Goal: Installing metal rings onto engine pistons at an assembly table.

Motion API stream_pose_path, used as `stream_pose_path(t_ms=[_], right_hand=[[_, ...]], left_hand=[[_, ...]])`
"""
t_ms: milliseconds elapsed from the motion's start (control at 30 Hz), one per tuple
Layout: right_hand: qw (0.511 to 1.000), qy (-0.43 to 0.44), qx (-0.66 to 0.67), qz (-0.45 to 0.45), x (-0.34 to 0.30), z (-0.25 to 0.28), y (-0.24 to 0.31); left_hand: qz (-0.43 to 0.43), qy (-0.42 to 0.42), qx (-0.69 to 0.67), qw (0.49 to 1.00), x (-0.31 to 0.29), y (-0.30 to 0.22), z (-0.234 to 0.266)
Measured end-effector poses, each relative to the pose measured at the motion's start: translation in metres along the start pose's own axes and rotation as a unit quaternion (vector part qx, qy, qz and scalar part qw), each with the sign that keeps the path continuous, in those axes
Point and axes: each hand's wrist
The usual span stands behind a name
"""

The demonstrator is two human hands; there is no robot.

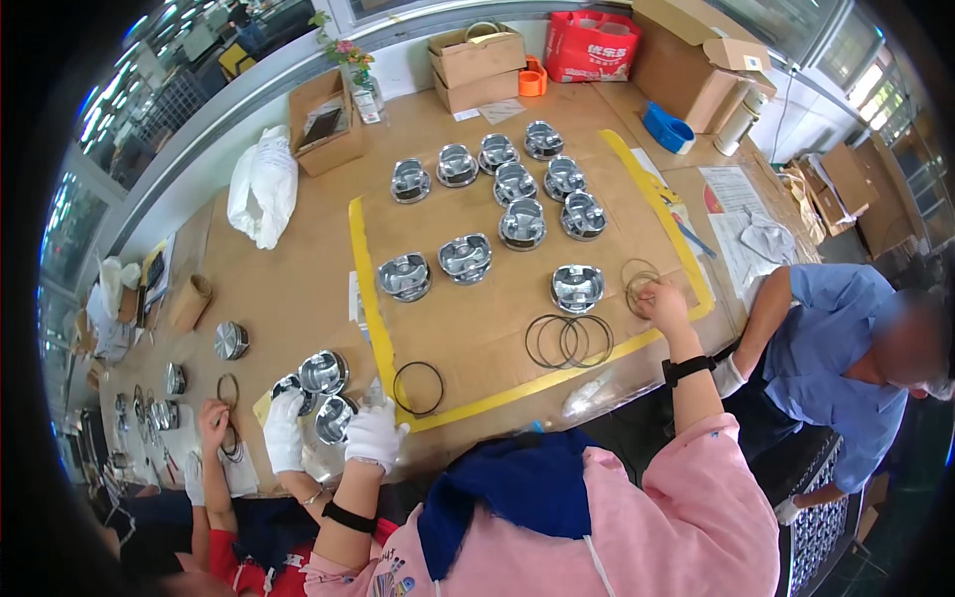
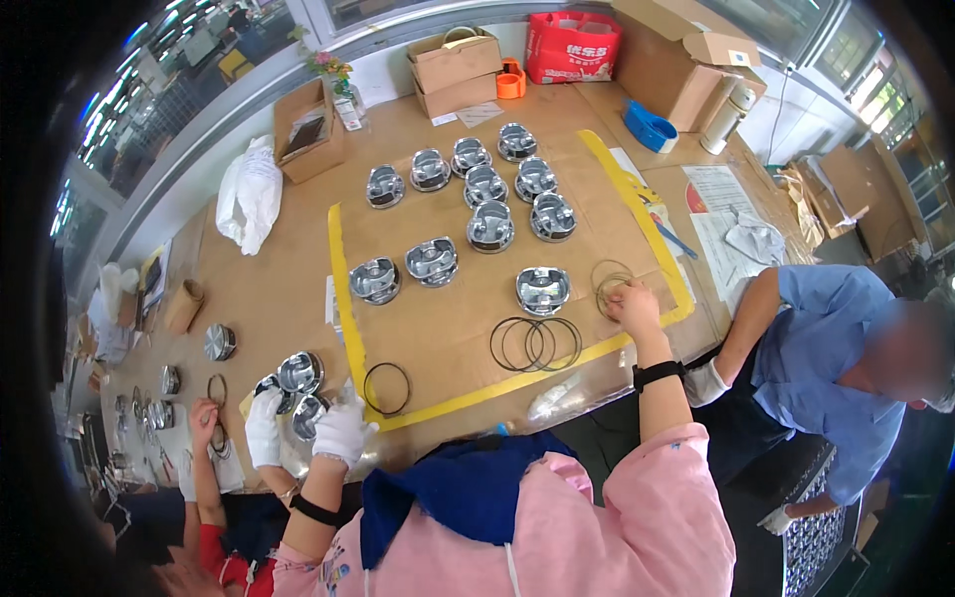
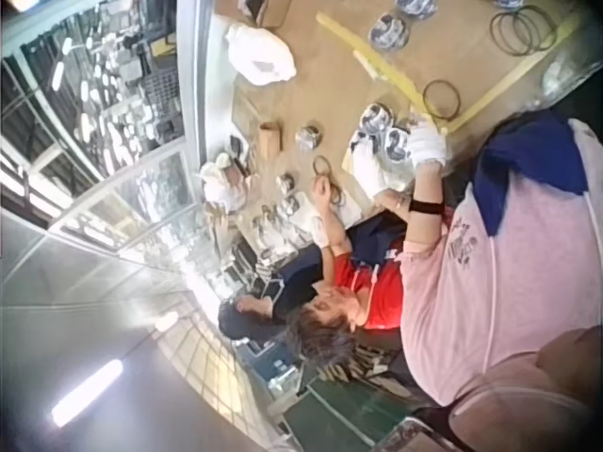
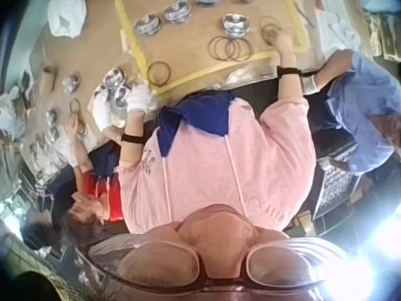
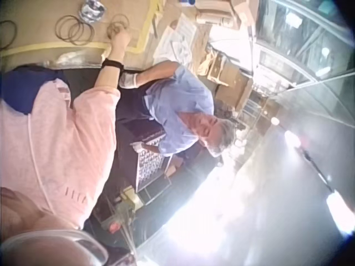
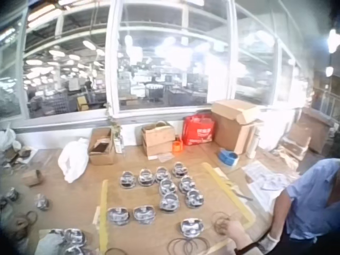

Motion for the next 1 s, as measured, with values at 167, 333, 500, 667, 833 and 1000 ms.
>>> stream_pose_path(t_ms=[167,333,500,667,833,1000], right_hand=[[0.993,-0.082,0.076,0.040,-0.001,0.011,-0.009],[0.960,-0.190,0.201,0.036,-0.012,0.065,0.030],[0.898,-0.073,0.433,-0.014,-0.031,0.079,0.065],[0.877,0.124,0.462,0.040,-0.065,0.070,0.126],[0.851,0.228,0.464,0.095,-0.082,0.053,0.155],[0.815,0.147,0.560,0.021,-0.100,0.044,0.133]], left_hand=[[-0.016,-0.017,-0.035,0.999,-0.008,-0.004,0.005],[-0.049,-0.142,-0.112,0.982,-0.005,-0.030,0.026],[-0.030,-0.128,-0.089,0.987,0.005,-0.042,0.037],[-0.197,-0.186,-0.355,0.895,0.013,-0.092,0.075],[-0.166,0.106,-0.484,0.853,0.025,-0.133,0.099],[-0.073,0.169,-0.642,0.744,0.044,-0.146,0.081]])
Point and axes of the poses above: each hand's wrist, its own x-axis towards the middle knuckle, its own z-axis out of the back of the hand, y = z × x
